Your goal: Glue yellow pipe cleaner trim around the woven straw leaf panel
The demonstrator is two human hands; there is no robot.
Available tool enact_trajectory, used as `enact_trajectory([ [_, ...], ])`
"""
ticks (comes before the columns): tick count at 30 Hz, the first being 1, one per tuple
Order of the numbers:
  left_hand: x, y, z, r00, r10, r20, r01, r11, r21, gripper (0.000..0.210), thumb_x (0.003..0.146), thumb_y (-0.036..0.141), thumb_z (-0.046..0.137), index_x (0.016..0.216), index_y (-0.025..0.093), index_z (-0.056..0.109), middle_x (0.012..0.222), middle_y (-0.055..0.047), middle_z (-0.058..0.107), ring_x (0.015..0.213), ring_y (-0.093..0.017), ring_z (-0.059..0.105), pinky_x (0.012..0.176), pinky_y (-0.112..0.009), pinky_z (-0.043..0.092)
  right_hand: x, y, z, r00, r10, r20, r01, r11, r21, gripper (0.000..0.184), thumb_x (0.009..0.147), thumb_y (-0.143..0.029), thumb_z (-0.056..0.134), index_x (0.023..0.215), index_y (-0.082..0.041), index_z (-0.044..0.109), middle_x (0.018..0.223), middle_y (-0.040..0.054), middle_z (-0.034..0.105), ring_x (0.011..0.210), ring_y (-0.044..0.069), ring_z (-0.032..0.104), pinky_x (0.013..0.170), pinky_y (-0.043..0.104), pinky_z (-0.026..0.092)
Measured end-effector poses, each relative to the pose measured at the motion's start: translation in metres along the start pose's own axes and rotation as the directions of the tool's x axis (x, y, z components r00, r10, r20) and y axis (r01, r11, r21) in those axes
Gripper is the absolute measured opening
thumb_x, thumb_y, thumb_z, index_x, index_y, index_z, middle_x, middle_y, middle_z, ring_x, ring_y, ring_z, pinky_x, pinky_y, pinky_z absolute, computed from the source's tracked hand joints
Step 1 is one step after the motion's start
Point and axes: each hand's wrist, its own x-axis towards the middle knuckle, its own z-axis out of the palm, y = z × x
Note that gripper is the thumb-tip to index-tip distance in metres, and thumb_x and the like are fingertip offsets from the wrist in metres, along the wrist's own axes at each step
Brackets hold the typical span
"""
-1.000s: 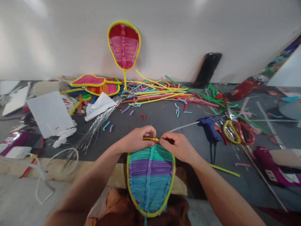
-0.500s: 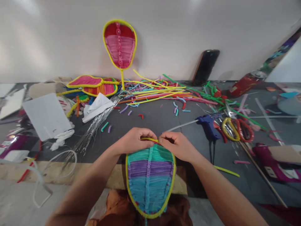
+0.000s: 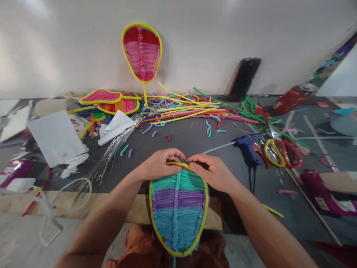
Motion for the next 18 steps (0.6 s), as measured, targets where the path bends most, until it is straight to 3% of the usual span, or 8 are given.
enact_trajectory([
  [3, -0.0010, 0.0019, 0.0013, 1.000, 0.009, 0.001, -0.009, 1.000, 0.017, 0.025, 0.077, 0.026, 0.061, 0.099, 0.016, 0.054, 0.082, 0.000, 0.065, 0.074, -0.012, 0.061, 0.064, -0.021, 0.043, 0.0001, -0.0023, 0.0003, 0.999, -0.032, -0.005, 0.032, 0.999, -0.032, 0.021, 0.087, -0.032, 0.054, 0.093, -0.021, 0.070, 0.085, 0.0020, 0.072, 0.076, 0.016, 0.063, 0.066, 0.024, 0.047],
  [8, -0.0011, 0.0031, 0.0032, 1.000, 0.029, -0.008, -0.028, 0.997, 0.074, 0.021, 0.077, 0.026, 0.061, 0.094, 0.017, 0.052, 0.080, 0.001, 0.062, 0.074, -0.012, 0.059, 0.065, -0.021, 0.043, 0.0004, -0.0037, 0.0018, 0.996, -0.051, -0.072, 0.039, 0.988, -0.151, 0.017, 0.084, -0.027, 0.055, 0.077, -0.020, 0.069, 0.070, -0.0007, 0.068, 0.066, 0.013, 0.060, 0.061, 0.023, 0.043],
  [18, -0.0013, 0.0022, 0.0029, 0.999, 0.041, 0.000, -0.041, 0.991, 0.125, 0.019, 0.079, 0.031, 0.060, 0.093, 0.017, 0.060, 0.083, -0.001, 0.065, 0.075, -0.012, 0.060, 0.066, -0.021, 0.045, 0.0003, -0.0044, 0.0023, 0.999, 0.022, -0.048, -0.027, 0.992, -0.124, 0.020, 0.083, -0.026, 0.051, 0.069, -0.019, 0.063, 0.061, -0.0036, 0.056, 0.058, 0.010, 0.050, 0.053, 0.020, 0.038],
])
